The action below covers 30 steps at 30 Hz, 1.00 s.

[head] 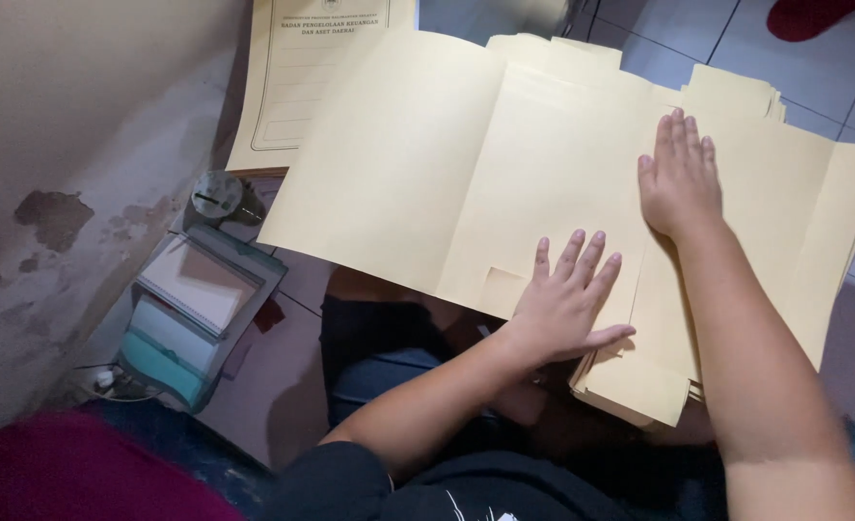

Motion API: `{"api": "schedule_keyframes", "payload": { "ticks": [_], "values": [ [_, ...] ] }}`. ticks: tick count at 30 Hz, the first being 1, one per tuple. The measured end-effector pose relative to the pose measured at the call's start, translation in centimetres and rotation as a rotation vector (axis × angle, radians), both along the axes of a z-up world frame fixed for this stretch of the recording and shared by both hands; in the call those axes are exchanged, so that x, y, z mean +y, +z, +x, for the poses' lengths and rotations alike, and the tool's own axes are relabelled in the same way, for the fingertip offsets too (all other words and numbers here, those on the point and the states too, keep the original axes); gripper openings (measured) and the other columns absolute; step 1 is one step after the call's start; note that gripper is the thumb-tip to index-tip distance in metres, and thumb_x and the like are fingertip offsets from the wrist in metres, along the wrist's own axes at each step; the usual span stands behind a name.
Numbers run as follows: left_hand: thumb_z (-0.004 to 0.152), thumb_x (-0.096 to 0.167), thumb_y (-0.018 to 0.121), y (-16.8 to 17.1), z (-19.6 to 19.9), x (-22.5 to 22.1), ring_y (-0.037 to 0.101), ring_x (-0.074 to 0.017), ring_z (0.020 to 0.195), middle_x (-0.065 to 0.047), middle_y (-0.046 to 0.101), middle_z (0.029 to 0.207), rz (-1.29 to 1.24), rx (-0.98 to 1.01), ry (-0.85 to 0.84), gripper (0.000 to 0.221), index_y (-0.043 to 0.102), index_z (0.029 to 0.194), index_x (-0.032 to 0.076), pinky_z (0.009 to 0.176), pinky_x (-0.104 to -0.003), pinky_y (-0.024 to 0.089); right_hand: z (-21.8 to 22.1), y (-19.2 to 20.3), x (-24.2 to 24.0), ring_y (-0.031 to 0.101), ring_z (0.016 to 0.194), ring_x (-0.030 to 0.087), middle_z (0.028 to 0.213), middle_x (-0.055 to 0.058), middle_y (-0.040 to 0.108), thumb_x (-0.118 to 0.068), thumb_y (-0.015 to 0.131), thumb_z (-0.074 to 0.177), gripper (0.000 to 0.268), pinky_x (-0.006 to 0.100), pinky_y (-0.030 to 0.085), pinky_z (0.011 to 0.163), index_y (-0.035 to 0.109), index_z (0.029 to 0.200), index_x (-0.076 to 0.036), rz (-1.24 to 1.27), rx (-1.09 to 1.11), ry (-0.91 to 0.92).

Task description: Unfolding and stacking yellow paper folders on the floor.

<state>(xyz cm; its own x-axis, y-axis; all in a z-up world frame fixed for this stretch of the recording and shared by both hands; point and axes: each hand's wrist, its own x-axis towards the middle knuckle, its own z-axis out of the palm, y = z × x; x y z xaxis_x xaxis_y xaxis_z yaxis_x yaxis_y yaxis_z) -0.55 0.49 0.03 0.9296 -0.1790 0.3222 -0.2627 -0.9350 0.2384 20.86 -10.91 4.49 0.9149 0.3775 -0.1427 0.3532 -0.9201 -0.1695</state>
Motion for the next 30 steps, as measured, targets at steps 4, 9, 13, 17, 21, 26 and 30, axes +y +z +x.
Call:
{"api": "schedule_keyframes", "payload": {
  "ticks": [4,9,13,17,21,26,30],
  "values": [
    [0.074,0.094,0.040,1.8,-1.1,1.6,0.025,-0.0358,0.159,-0.016,0.031,0.168,0.050,-0.022,-0.175,0.113,0.045,0.154,0.016,0.121,-0.077,0.017,-4.5,-1.3,-2.8,0.004,0.160,0.027,0.174,0.015,0.006,-0.032,0.022,0.106,0.068,0.045,0.003,0.128,0.009,0.164,-0.001,0.032,-0.027,0.055],
    [0.090,0.075,0.046,-0.9,-0.7,1.8,0.036,-0.0361,0.152,-0.014,0.050,0.156,0.031,-0.004,-0.376,0.078,0.061,0.140,0.017,0.119,-0.068,0.029,-11.2,1.3,-6.6,0.001,0.161,0.011,0.175,0.000,0.010,-0.043,0.005,0.106,0.062,0.034,-0.008,0.129,0.016,0.164,-0.024,0.453,0.376,-0.062],
    [0.098,0.056,0.064,-2.9,-1.1,0.8,0.041,-0.0364,0.152,-0.010,0.046,0.159,0.031,-0.333,-0.377,0.045,0.063,0.127,0.022,0.116,-0.069,0.040,-17.3,5.5,-7.5,0.027,0.157,0.021,0.170,0.012,0.024,-0.036,0.031,0.109,0.063,0.034,0.017,0.128,0.023,0.160,-0.001,1.142,0.432,-0.476],
    [0.104,0.015,0.052,-3.6,-0.8,0.8,0.060,-0.0383,0.128,-0.019,0.060,0.136,0.047,-0.332,-0.471,0.025,0.054,0.126,0.002,0.095,-0.057,0.051,-19.7,3.6,-11.0,0.036,0.153,0.032,0.160,0.015,0.041,-0.035,0.025,0.109,0.052,0.042,0.032,0.126,0.041,0.148,-0.005,1.400,0.449,-0.522],
    [0.090,0.005,0.065,-2.2,-1.2,2.0,0.061,-0.0446,0.125,-0.024,0.056,0.140,0.124,-0.336,-0.262,0.035,0.055,0.124,0.005,0.093,-0.057,0.056,-21.3,1.2,-13.3,0.057,0.137,0.027,0.143,0.010,0.060,-0.030,0.030,0.113,0.040,0.035,0.047,0.115,0.056,0.133,-0.007,1.471,0.383,-0.532],
    [0.099,-0.006,0.051,2.8,-3.3,3.8,0.068,-0.0395,0.124,-0.017,0.065,0.137,-0.180,-0.482,-0.266,0.037,0.060,0.132,0.005,0.094,-0.051,0.059,-22.0,2.2,-13.7,0.062,0.130,0.024,0.138,0.012,0.063,-0.020,0.030,0.114,0.035,0.030,0.051,0.107,0.057,0.131,-0.005,1.446,0.282,-0.513],
    [0.111,0.002,0.046,9.2,-8.3,3.7,0.072,-0.0354,0.122,-0.018,0.069,0.130,-0.441,-0.663,-0.483,0.023,0.063,0.126,-0.003,0.098,-0.047,0.065,-21.2,2.2,-14.5,0.069,0.122,0.023,0.131,0.014,0.067,-0.011,0.036,0.112,0.030,0.027,0.058,0.108,0.059,0.130,-0.007,1.546,0.226,-0.518]
  ]
}}
